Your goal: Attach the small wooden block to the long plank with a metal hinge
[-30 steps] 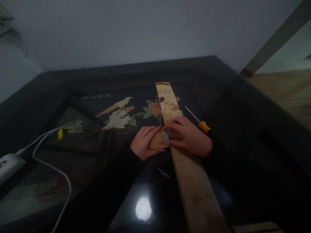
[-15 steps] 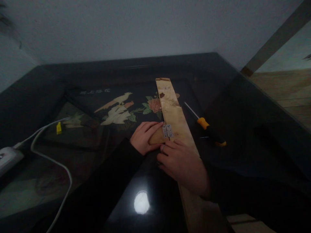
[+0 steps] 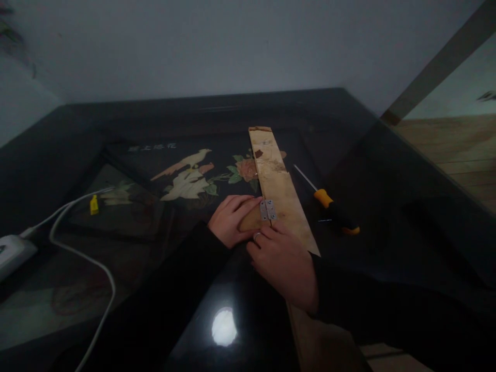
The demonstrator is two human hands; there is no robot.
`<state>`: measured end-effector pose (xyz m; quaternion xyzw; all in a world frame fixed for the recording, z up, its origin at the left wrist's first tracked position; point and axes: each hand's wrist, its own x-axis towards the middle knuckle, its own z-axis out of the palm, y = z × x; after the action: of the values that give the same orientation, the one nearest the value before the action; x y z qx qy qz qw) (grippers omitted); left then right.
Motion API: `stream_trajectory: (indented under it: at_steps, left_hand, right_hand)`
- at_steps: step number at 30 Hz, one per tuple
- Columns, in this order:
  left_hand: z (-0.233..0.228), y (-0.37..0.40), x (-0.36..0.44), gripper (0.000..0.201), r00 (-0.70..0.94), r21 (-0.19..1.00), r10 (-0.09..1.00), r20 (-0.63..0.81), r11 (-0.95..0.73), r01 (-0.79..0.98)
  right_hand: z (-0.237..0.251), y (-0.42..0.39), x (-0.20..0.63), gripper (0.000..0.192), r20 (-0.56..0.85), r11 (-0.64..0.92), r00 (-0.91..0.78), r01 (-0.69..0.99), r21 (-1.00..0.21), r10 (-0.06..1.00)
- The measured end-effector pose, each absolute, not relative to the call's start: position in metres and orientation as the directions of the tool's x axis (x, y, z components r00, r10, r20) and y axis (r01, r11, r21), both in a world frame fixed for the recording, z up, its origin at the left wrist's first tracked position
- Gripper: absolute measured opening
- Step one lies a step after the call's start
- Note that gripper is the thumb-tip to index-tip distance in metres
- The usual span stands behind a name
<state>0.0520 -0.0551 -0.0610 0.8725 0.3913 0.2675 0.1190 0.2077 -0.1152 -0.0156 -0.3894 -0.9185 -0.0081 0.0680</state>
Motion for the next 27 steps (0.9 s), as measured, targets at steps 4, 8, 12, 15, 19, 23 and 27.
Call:
stream_trajectory:
  at_steps: [4, 8, 12, 15, 19, 23, 27]
  left_hand:
    - [-0.062, -0.054, 0.052, 0.059, 0.564, 0.405, 0.73, 0.386, -0.683, 0.608]
    - [-0.062, -0.054, 0.051, 0.059, 0.566, 0.409, 0.724, 0.393, -0.69, 0.598]
    - [-0.063, -0.055, 0.05, 0.053, 0.56, 0.418, 0.729, 0.394, -0.685, 0.597]
    - [-0.064, -0.055, 0.051, 0.052, 0.544, 0.406, 0.728, 0.418, -0.685, 0.605]
    - [-0.062, -0.054, 0.051, 0.062, 0.549, 0.372, 0.717, 0.43, -0.695, 0.616]
    - [-0.057, -0.053, 0.052, 0.066, 0.568, 0.391, 0.721, 0.397, -0.692, 0.606]
    - [-0.058, -0.053, 0.051, 0.066, 0.571, 0.405, 0.718, 0.397, -0.696, 0.594]
  right_hand:
    - [-0.022, -0.116, 0.204, 0.015, 0.131, 0.695, -0.687, 0.719, -0.022, 0.715]
    - [-0.015, -0.111, 0.206, 0.013, 0.088, 0.698, -0.693, 0.702, -0.142, 0.715]
    - [0.015, -0.095, 0.218, 0.006, -0.014, 0.568, -0.705, 0.583, -0.581, 0.709]
    - [0.036, -0.075, 0.23, 0.006, 0.016, 0.371, -0.633, 0.433, -0.821, 0.774]
    - [0.043, -0.044, 0.24, 0.021, 0.045, 0.241, -0.527, 0.309, -0.92, 0.849]
    - [0.026, -0.023, 0.241, 0.019, 0.071, 0.232, -0.449, 0.314, -0.921, 0.891]
    - [0.009, -0.019, 0.24, 0.015, 0.129, 0.324, -0.398, 0.475, -0.818, 0.908]
